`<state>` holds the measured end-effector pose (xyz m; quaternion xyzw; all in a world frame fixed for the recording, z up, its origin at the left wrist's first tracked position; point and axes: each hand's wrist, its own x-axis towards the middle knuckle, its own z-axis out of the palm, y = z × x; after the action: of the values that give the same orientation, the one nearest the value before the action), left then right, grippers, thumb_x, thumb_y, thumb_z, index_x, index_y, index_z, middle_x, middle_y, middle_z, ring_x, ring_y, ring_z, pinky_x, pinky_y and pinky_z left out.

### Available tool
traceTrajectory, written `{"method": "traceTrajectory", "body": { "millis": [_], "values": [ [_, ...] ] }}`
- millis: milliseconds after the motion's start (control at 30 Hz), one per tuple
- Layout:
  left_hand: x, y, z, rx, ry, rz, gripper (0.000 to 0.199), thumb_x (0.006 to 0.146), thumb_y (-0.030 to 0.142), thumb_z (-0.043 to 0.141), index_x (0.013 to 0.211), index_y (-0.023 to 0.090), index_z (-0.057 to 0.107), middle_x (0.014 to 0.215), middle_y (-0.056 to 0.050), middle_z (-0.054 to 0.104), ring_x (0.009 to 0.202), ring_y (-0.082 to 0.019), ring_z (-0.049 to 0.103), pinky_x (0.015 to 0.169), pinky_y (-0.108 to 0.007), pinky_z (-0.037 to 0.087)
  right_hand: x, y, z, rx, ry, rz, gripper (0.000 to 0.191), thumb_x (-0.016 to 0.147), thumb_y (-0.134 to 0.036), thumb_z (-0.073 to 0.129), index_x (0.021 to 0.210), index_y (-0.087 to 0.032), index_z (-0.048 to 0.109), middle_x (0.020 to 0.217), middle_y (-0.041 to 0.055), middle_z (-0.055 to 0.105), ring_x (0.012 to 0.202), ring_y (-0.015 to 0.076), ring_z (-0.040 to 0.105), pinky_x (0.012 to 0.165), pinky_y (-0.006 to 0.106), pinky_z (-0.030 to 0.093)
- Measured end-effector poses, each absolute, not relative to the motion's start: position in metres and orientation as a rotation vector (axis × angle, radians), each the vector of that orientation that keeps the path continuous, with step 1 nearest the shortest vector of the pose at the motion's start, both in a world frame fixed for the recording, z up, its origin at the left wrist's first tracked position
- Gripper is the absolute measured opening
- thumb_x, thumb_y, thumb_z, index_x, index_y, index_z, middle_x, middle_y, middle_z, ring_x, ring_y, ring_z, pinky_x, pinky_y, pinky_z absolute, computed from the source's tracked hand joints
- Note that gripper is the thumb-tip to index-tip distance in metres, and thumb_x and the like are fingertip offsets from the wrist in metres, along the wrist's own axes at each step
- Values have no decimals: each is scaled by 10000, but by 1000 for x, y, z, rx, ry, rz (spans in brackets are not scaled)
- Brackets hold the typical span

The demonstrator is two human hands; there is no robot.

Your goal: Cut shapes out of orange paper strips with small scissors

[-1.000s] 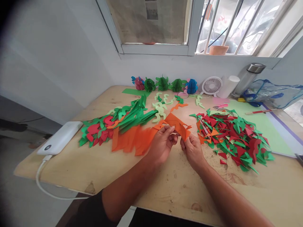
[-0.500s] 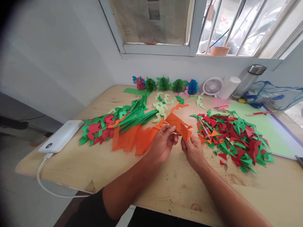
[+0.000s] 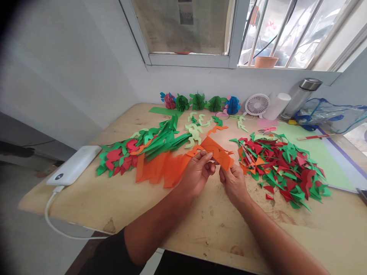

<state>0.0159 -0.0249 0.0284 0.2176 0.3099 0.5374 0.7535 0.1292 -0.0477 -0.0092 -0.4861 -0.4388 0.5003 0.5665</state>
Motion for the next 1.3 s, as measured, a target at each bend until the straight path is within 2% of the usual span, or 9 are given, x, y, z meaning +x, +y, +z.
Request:
{"method": "traceTrajectory", "body": {
  "millis": [167, 633, 1033, 1300],
  "values": [
    [15, -21, 26, 523, 708, 1208, 280, 613, 291, 748, 668, 157, 508, 555, 40, 571, 443, -49, 497, 478, -194, 339, 131, -47, -11, -1118, -984, 1230, 348, 803, -505, 610, 709, -177, 543, 452, -78, 338, 393, 58, 225, 391, 226, 144],
    [12, -16, 23, 655, 764, 1188, 230, 643, 281, 700, 662, 152, 511, 590, 21, 607, 425, -47, 499, 431, -185, 306, 137, -42, -15, -1149, -1045, 1159, 415, 795, -406, 606, 490, -187, 427, 438, -59, 337, 402, 59, 263, 403, 232, 167],
    [4, -9, 23, 746, 766, 1153, 235, 638, 289, 698, 645, 151, 508, 571, 26, 586, 421, -48, 498, 414, -183, 292, 134, -44, -3, -1169, -1089, 1167, 486, 778, -509, 607, 479, -198, 384, 418, -66, 300, 390, 52, 214, 399, 238, 142],
    [-3, 2, 14, 832, 756, 1084, 266, 608, 312, 731, 641, 151, 522, 596, 14, 607, 421, -52, 506, 405, -182, 290, 134, -43, -3, -1123, -1032, 1296, 408, 791, -472, 631, 581, -193, 422, 468, -78, 297, 416, 53, 186, 401, 230, 120]
  ]
}}
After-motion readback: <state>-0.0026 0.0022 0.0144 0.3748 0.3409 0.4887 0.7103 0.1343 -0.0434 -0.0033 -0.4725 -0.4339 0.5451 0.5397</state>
